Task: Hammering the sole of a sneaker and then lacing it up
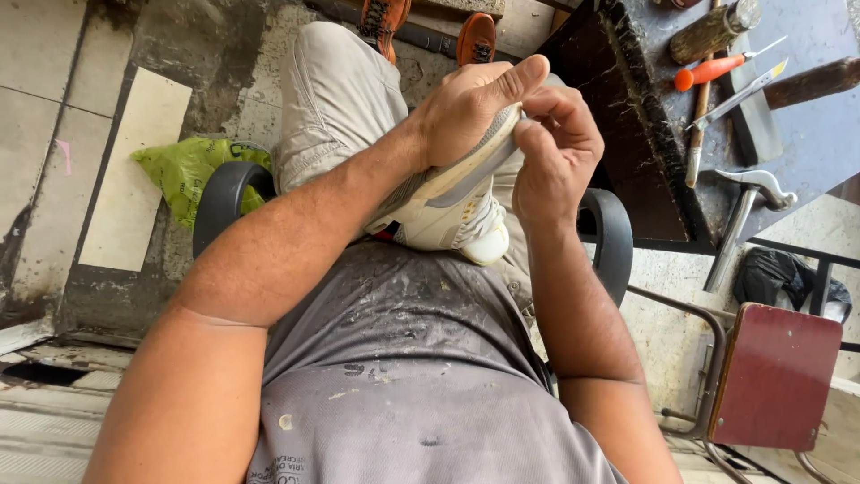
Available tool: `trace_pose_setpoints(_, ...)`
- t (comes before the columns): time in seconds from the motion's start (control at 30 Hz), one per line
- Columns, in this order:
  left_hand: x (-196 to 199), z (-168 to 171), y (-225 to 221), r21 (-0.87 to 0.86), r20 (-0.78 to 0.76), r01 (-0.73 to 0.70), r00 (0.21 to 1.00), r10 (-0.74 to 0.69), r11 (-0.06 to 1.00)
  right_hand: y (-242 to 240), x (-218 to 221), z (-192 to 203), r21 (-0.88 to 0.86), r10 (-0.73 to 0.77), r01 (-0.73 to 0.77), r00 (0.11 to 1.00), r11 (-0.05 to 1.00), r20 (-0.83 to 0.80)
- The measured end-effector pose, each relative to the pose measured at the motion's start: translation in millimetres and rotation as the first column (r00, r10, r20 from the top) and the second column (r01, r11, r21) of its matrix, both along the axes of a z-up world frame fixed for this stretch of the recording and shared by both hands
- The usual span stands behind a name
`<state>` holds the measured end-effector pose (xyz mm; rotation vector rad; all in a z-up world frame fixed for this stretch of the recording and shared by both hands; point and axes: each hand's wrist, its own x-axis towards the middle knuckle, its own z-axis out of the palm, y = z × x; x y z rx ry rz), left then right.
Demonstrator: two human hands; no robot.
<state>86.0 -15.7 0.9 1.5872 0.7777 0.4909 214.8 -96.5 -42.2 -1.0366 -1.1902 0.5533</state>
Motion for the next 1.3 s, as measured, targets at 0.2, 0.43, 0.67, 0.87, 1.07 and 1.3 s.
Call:
trace_pose_setpoints(0.2, -1.7, 6.7, 6.4, -0.241, 0.08, -0.027, 0.996, 0.048, 0.97, -8.0, -14.4, -12.8, 0.066, 0.039, -0.056, 0.97, 0.996, 0.239)
trace_pose_setpoints(0.43, 7.9, -3.6, 20.0, -0.324, 0.113, -0.026, 0.991, 0.066, 0.946, 4.6, -7.2, -34.0, 0.102, 0.002, -0.027, 0.972, 0.994, 0.234)
trace_pose_setpoints(0.67, 14.1, -14.5, 29.4, -0.268, 0.088, -0.039, 0.994, 0.064, 0.963, 6.9, -12.3, -25.7, 0.034, -0.03, 0.02, 0.95, 0.999, 0.312)
trace_pose_setpoints(0.87, 13.3, -17.7, 33.0, -0.352, 0.109, -0.067, 0.988, 0.112, 0.934, 3.6, -6.1, -42.2, -0.006, 0.02, -0.019, 0.934, 1.0, 0.358)
trace_pose_setpoints(1.07, -8.4, -72.5, 48.9, -0.256, 0.359, 0.177, 0.93, -0.077, 0.95, 9.6, 37.4, -50.7, -0.045, 0.632, -0.676, 0.708, 0.735, -0.314)
trace_pose_setpoints(1.3, -75.1, -151.8, 84.2, -0.506, 0.587, 0.213, 0.795, 0.154, 0.836, -38.5, 44.7, -134.7, -0.211, 0.577, -0.748, 0.632, 0.629, -0.517)
